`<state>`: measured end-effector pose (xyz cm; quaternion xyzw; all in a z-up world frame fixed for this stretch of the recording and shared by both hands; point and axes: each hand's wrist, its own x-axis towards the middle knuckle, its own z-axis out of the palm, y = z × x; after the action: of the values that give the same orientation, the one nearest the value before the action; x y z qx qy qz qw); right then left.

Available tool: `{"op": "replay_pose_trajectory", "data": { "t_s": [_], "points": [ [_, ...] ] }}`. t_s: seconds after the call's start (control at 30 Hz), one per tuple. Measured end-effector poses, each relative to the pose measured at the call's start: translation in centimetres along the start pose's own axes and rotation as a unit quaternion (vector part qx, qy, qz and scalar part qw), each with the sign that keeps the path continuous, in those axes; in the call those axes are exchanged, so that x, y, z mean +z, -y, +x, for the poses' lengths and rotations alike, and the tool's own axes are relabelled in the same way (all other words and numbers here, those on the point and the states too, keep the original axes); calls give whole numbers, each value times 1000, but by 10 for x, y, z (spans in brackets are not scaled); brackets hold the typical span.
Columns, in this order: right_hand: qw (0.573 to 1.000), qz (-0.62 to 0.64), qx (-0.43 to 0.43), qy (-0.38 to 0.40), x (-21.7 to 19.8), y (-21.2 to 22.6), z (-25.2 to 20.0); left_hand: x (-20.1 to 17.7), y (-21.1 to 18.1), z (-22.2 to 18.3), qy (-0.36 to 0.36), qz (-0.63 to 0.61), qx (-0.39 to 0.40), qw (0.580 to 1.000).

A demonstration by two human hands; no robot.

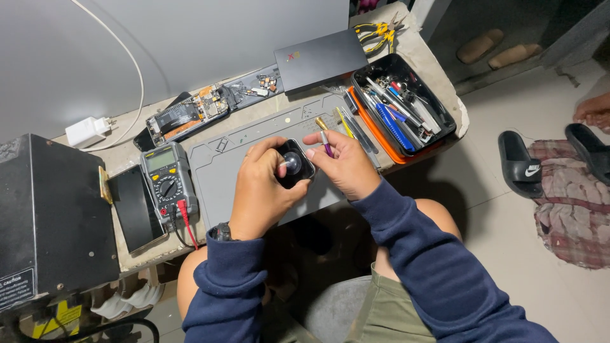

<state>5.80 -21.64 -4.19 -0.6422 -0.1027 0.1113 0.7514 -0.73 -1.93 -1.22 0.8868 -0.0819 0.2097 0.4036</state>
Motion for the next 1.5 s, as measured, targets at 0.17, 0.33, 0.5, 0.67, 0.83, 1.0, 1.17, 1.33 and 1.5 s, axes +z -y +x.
{"op": "replay_pose_trajectory", "data": {
  "t_s": [0.17,0.33,0.5,0.67,0.83,1.0,1.17,1.33,1.5],
  "points": [
    [995,102,7,15,8,4,-7,-15,-2,5,-23,-98,-17,995],
    [993,31,-106,36,14,0,-5,-20,2,6,-60,-200,-31,978],
    [988,-2,-141,70,22,-7,-11,-20,10,7,-100,-270,-92,953],
    [983,-42,-158,78,39,-17,-16,-12,28,10,-162,-332,-178,912],
    [979,-100,-171,45,49,-17,-13,-14,23,11,-191,-339,-190,901],
    [976,-89,-195,36,47,-17,-14,-20,17,7,-183,-325,-152,915],
    [974,-94,-204,30,47,-10,-18,-11,15,6,-167,-389,-166,890],
    [974,-95,-204,39,46,-6,-20,-8,11,7,-166,-489,-230,825],
    [973,-99,-205,39,43,-8,-20,-10,13,10,-167,-509,-243,808]
  ]
}}
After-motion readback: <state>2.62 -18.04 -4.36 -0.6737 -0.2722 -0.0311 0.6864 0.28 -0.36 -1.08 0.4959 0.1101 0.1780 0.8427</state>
